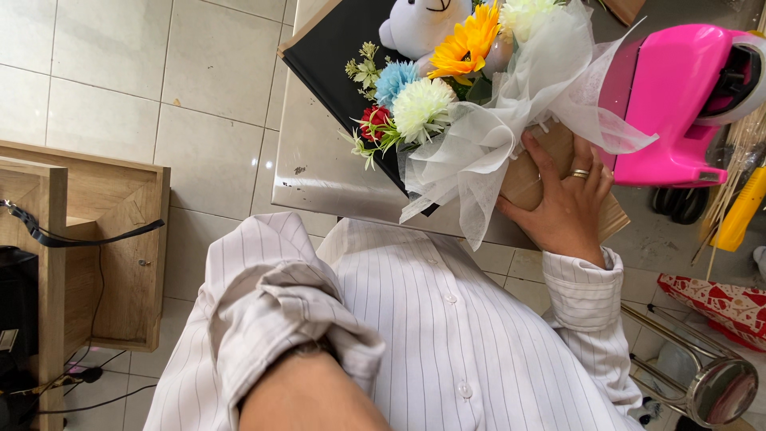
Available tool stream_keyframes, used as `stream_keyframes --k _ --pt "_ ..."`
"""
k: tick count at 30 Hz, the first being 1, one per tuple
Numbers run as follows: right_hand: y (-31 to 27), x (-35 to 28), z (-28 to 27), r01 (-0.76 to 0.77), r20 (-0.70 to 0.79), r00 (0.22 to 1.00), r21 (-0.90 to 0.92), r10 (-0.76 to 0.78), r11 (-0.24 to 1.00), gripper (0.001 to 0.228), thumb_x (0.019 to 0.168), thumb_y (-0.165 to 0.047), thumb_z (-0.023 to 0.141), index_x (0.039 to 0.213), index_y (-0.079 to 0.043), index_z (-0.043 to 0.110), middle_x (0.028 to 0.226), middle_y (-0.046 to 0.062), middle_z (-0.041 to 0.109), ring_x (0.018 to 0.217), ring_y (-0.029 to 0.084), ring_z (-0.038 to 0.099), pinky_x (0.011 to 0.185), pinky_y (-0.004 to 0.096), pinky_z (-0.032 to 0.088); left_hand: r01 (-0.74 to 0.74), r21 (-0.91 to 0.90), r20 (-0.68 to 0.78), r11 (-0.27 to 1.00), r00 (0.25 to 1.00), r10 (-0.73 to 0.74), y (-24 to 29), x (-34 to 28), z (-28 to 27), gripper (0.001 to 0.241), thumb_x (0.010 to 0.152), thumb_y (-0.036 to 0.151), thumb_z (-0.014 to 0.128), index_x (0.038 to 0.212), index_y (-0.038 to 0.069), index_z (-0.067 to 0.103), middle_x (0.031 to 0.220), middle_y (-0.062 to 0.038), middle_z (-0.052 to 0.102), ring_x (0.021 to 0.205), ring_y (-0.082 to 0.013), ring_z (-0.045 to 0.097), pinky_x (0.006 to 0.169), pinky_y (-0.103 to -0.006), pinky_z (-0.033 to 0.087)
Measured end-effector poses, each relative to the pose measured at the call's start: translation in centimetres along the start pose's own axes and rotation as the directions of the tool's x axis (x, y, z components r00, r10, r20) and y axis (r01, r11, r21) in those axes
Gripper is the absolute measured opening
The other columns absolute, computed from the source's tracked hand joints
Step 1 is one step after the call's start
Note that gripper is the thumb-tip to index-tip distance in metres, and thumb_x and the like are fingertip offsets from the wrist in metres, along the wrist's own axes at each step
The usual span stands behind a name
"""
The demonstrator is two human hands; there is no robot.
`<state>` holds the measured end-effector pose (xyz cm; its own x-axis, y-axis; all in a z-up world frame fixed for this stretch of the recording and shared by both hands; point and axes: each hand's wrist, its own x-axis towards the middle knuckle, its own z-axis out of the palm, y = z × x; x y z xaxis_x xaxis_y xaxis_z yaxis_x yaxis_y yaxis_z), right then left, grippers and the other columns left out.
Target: The person folds and cuts black wrapping paper, then wraps a flower bouquet with a teddy bear inside. They use scissors to trim the paper and tape to secure the wrapping around the bouquet.
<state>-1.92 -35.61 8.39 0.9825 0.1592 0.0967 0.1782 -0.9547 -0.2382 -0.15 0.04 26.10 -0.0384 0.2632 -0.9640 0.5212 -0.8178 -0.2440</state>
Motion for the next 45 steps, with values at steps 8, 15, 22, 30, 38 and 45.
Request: stream_keyframes --k 8,15,22,30,38,45 --pt "0.4 -0.1 0.4 -0.058 0.086 0.994 -0.113 0.068 0.992 0.108 0.068 -0.076 0.076 0.164 -0.042 0.037 0.164 0.036 0.028 0.15 0.048 0.03 0.113 0.064 0.025 -0.847 0.493 -0.684 -0.2 -0.519 0.512 3.6 7.2 0.4 0.007 0.107 -0.001 0.059 0.112 0.0 0.063 0.092 -0.009 0.065 0.077 -0.0199 0.061 0.072 -0.0337 0.054" --pt "0.4 -0.1 0.2 -0.087 0.11 0.989 -0.11 0.099 0.99 0.107 0.067 -0.075 0.076 0.163 -0.042 0.039 0.166 0.037 0.027 0.15 0.053 0.031 0.114 0.066 0.023 -0.664 0.514 -0.417 0.543 0.36 0.835 7.0 23.5 3.3 0.039 0.114 0.035 0.051 0.091 0.011 0.071 0.07 0.0 0.062 0.06 -0.0156 0.06 0.063 -0.0302 0.059" --pt "0.4 0.0 0.2 -0.087 0.1 0.99 -0.106 0.098 0.991 0.107 0.068 -0.074 0.076 0.163 -0.042 0.04 0.166 0.036 0.027 0.147 0.057 0.032 0.112 0.067 0.023 -0.799 -0.458 -0.243 0.39 0.535 0.809 9.0 21.2 5.4 0.034 0.096 0.032 0.066 0.103 0.003 0.082 0.078 -0.01 0.077 0.065 -0.0153 0.074 0.073 -0.0244 0.065" --pt "-0.6 0.1 -0.5 0.014 -0.09 0.996 -0.061 -0.019 0.998 0.1 0.064 -0.057 0.095 0.154 -0.035 0.059 0.157 0.023 0.041 0.133 0.05 0.047 0.106 0.065 0.037 -0.797 -0.007 -0.656 0.604 0.46 0.598 9.4 22.5 5.0 0.068 0.102 0.057 0.067 0.056 0.01 0.049 0.052 -0.004 0.047 0.048 -0.021 0.042 0.054 -0.0423 0.036" --pt "0.0 1.5 -2.9 0.075 -0.115 0.991 0.022 -0.072 0.997 0.102 0.064 -0.045 0.095 0.156 -0.021 0.059 0.155 0.025 0.05 0.131 0.049 0.052 0.108 0.063 0.038 -0.631 0.305 -0.949 0.713 -0.265 0.17 10.2 26.7 -6.8 0.07 0.111 0.061 0.059 0.164 0.021 0.037 0.168 -0.01 0.037 0.153 -0.0276 0.046 0.124 -0.0529 0.028" --pt "1.1 8.4 -11.2 0.13 -0.185 0.975 0.018 -0.124 0.991 0.116 0.067 -0.027 0.096 0.165 0.009 0.047 0.156 0.042 0.047 0.139 0.06 0.042 0.111 0.068 0.033 -0.802 0.302 -0.952 0.515 -0.279 0.125 10.2 28.4 -8.6 0.035 0.107 0.038 0.062 0.129 0.012 0.068 0.117 -0.007 0.068 0.108 -0.0297 0.067 0.089 -0.0475 0.053"
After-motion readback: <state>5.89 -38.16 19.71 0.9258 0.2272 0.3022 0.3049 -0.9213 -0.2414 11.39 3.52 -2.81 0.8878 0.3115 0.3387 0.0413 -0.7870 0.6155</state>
